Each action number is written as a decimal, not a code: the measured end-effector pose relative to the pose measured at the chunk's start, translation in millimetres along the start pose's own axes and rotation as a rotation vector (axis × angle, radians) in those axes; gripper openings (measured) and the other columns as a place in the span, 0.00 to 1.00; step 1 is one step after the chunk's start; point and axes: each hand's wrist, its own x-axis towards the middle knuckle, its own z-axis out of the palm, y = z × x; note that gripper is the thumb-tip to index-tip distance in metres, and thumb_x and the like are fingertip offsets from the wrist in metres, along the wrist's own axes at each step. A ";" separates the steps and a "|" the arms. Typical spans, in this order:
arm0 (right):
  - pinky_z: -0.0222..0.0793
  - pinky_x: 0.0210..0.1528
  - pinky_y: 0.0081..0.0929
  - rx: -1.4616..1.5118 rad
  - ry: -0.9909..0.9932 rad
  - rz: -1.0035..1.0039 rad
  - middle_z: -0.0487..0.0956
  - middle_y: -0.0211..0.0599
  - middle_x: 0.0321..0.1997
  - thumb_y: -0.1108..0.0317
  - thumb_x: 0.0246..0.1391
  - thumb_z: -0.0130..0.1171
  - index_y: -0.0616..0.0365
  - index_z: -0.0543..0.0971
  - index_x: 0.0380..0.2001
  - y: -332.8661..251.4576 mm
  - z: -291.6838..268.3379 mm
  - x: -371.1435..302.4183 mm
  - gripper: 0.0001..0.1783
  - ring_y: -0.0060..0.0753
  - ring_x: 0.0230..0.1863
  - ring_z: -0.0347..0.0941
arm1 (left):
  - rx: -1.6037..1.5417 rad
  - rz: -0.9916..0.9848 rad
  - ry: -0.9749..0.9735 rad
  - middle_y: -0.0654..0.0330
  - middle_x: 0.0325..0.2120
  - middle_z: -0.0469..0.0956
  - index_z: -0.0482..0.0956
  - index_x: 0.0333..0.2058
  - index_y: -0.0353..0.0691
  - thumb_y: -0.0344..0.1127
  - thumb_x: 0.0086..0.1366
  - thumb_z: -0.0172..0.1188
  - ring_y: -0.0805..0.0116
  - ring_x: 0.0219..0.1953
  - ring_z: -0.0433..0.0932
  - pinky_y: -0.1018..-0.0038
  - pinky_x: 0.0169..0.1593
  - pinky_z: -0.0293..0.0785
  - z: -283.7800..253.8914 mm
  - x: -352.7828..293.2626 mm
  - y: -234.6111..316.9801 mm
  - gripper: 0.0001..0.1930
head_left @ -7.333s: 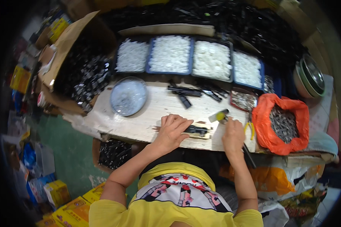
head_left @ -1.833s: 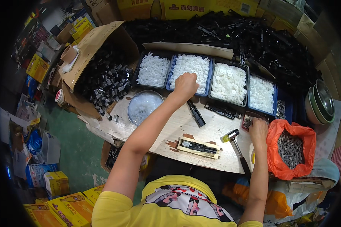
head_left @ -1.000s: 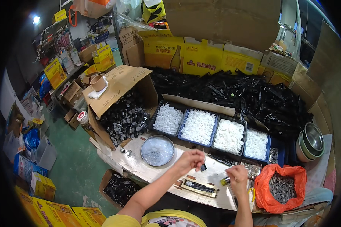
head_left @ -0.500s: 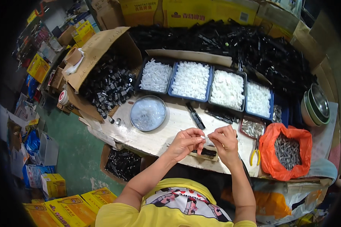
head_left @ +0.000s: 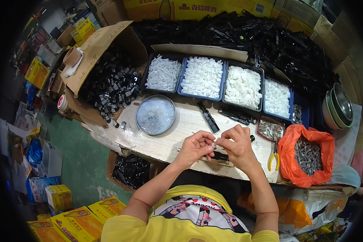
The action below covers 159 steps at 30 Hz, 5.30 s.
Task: The person assembles small metal lock components using a hammer and a wooden jig. They repeatedly pick up a metal cylinder and a white plastic insert, place them into the jig, and strike the assembly with a hammer. The person then removes the assembled unit and places it into a cardboard box.
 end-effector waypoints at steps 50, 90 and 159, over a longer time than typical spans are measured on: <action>0.50 0.41 0.40 -0.111 -0.053 0.222 0.65 0.34 0.30 0.80 0.32 0.53 0.55 0.69 0.28 -17.6 70.1 -39.6 0.14 0.38 0.36 0.60 | 0.857 0.088 0.066 0.61 0.23 0.68 0.77 0.35 0.33 0.21 0.50 0.58 0.74 0.24 0.70 0.78 0.29 0.68 -25.0 -8.9 -7.3 0.11; 0.62 0.36 0.37 -0.379 0.089 0.600 0.74 0.42 0.27 0.80 0.39 0.54 0.61 0.77 0.25 128.9 -49.5 -85.8 0.07 0.46 0.34 0.69 | 1.062 0.226 0.119 0.51 0.23 0.75 0.74 0.24 0.29 0.24 0.52 0.56 0.61 0.26 0.76 0.71 0.28 0.74 30.4 189.6 53.5 0.03; 0.52 0.34 0.34 -0.334 0.191 0.435 0.71 0.30 0.26 0.72 0.39 0.60 0.55 0.76 0.26 56.7 -20.2 -73.7 0.07 0.34 0.33 0.65 | 1.594 0.353 -0.438 0.62 0.30 0.69 0.76 0.30 0.42 0.34 0.44 0.64 0.61 0.38 0.64 0.66 0.41 0.55 36.1 52.3 21.8 0.13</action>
